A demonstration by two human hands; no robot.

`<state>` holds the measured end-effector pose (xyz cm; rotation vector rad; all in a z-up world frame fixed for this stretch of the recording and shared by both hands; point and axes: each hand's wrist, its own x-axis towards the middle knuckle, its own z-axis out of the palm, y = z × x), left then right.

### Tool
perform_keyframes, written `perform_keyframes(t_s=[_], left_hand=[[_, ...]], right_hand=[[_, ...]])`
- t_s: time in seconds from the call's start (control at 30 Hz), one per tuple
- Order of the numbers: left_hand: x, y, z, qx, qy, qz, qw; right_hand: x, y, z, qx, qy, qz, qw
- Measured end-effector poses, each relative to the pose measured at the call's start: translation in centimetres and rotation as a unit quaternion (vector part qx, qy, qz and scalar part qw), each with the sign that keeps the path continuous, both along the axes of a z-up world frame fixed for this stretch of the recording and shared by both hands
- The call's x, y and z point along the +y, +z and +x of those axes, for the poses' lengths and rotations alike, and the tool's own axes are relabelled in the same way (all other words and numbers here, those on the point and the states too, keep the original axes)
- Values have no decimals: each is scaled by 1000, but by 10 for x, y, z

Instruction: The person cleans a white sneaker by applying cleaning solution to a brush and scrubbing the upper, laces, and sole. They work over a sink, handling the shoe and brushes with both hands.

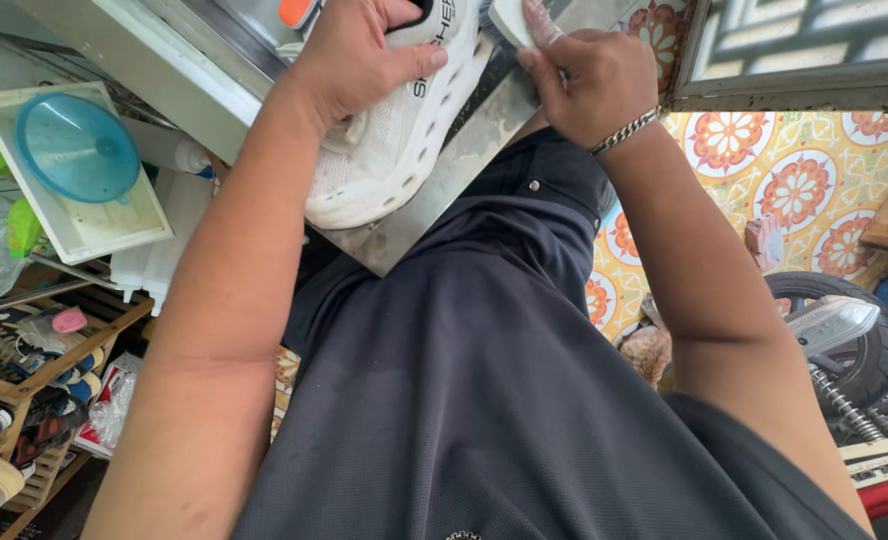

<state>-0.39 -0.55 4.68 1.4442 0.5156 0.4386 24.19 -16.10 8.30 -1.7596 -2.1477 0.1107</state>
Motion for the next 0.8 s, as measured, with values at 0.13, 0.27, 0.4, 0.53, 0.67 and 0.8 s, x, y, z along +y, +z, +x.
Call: perform_keyframes(t_s=[0.13,0.27,0.4,0.53,0.67,0.8], left_hand=[[3,2,-4,24,14,-31,999],[3,-5,-2,-9,-8,-47,999],[12,-7,-7,6,-1,1,1000],[9,-10,-7,5,-12,3,1000],[17,-8,-11,2,15,11,1000],[16,-3,-16,-14,16,-25,999]], right_hand=[[-11,-3,-17,21,27,-22,999],[7,-5,5,23,-32,-46,998],[-12,1,-21,-32,29,0,999],[1,0,-14,39,-61,-112,991],[-2,22,-37,11,19,68,997],[12,9,-16,-25,-87,-36,995]])
